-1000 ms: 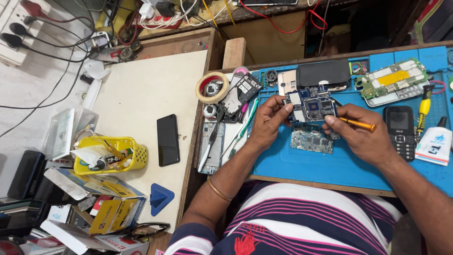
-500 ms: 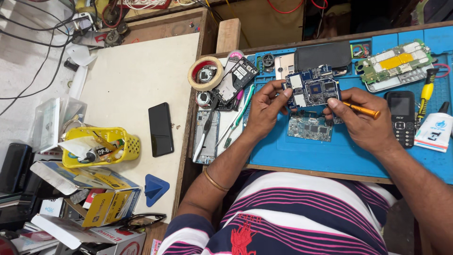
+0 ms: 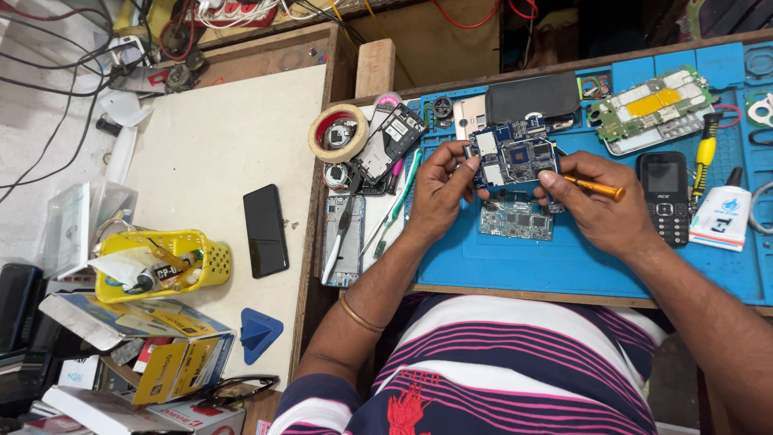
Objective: The person holds a blue circuit board and uses a small yellow-handled tool to probe and adjust components on its surface. The person repeatedly repositions the board and continues to work on different areas of the same board throughout the clip.
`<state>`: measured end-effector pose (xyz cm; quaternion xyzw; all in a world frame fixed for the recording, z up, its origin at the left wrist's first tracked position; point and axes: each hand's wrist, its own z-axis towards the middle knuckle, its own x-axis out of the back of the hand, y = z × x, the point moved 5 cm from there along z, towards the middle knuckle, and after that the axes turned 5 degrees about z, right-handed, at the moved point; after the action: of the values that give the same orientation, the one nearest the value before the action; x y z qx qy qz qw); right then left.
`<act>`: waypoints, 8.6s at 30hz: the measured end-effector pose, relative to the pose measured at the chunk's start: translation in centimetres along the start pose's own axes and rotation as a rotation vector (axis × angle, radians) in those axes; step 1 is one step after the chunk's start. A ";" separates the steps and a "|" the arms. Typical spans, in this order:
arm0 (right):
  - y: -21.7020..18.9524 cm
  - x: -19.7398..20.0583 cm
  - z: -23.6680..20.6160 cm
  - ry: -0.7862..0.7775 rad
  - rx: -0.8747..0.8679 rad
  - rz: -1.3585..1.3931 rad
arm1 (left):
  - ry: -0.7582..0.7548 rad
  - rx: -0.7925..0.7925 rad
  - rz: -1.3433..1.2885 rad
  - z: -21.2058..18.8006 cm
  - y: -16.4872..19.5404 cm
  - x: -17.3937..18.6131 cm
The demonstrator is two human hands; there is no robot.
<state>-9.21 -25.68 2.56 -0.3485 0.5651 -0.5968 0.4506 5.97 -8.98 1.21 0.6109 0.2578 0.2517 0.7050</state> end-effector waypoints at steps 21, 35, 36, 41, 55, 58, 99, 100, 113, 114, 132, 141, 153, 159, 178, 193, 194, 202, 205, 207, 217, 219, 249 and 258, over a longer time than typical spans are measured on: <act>0.0 -0.1 0.2 -0.036 0.013 -0.035 | 0.003 -0.019 -0.048 0.2 -0.2 0.2; -0.1 0.2 0.2 0.001 -0.005 0.006 | 0.017 -0.042 -0.042 0.0 0.3 0.1; -0.1 0.2 0.2 -0.005 0.003 0.010 | 0.022 -0.039 -0.043 0.0 0.3 0.1; -0.1 0.1 0.2 -0.035 0.019 -0.024 | 0.034 -0.055 -0.046 0.2 0.2 0.1; -0.2 0.4 0.2 0.005 0.049 0.025 | -0.034 -0.001 -0.045 0.3 -0.2 -0.2; -0.5 0.6 0.2 0.041 0.077 -0.050 | -0.041 -0.002 -0.037 0.3 -0.1 -0.2; -0.3 0.7 0.5 0.071 -0.051 0.135 | -0.098 -0.127 0.103 -0.6 2.5 -1.3; -0.3 0.7 0.5 0.075 -0.049 0.153 | -0.098 -0.131 0.117 -0.7 2.6 -1.4; -0.3 0.4 0.4 -0.037 -0.056 0.159 | -0.133 -0.131 0.081 -0.8 2.1 -1.1; -0.4 0.3 0.4 -0.045 -0.049 0.159 | -0.135 -0.130 0.071 -0.8 2.0 -1.1; -0.7 0.4 0.3 -0.002 0.012 0.026 | -0.045 -0.081 -0.143 -0.3 0.6 0.1; 0.0 0.2 0.4 -0.066 -0.111 0.268 | -0.070 -0.103 0.012 -0.4 1.9 -0.6; -0.4 -0.2 0.0 -0.079 0.076 -0.090 | -0.040 -0.055 -0.057 -0.2 1.5 -0.4; 0.0 0.0 0.1 -0.081 0.072 -0.064 | -0.050 -0.061 -0.067 -0.2 1.3 -0.2; -0.2 0.3 0.1 -0.011 0.038 -0.025 | -0.020 -0.018 -0.040 0.2 -0.1 0.0; -0.7 -0.1 -0.5 0.019 0.056 -0.189 | 0.026 -0.029 -0.041 0.0 -0.8 0.3; -0.7 -0.2 -0.4 0.020 0.049 -0.153 | 0.034 -0.040 -0.038 0.0 -0.7 0.4; -0.7 -0.3 -0.1 0.010 0.040 -0.065 | 0.026 -0.060 0.008 0.3 0.0 0.3; -0.5 -0.2 -0.1 0.003 0.042 -0.073 | 0.022 -0.061 0.001 0.3 0.2 0.3; -0.4 -0.2 -0.1 -0.001 0.044 -0.058 | 0.022 -0.056 -0.004 0.3 0.4 0.2; -0.4 -0.2 0.1 -0.006 0.020 -0.091 | 0.025 -0.026 -0.047 0.1 1.2 0.0; -0.4 -0.2 0.1 -0.014 0.025 -0.093 | 0.024 -0.028 -0.043 0.1 1.3 0.0; -0.2 -0.8 -0.1 -0.089 0.033 -0.222 | -0.028 0.030 -0.073 0.5 0.4 0.3; -0.6 -1.0 0.0 -0.096 0.058 -0.279 | -0.061 -0.019 -0.019 0.3 0.4 0.2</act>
<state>-8.97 -24.73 3.29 -0.4388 0.4714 -0.6524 0.3996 6.35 -9.00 1.64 0.6092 0.2395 0.2285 0.7206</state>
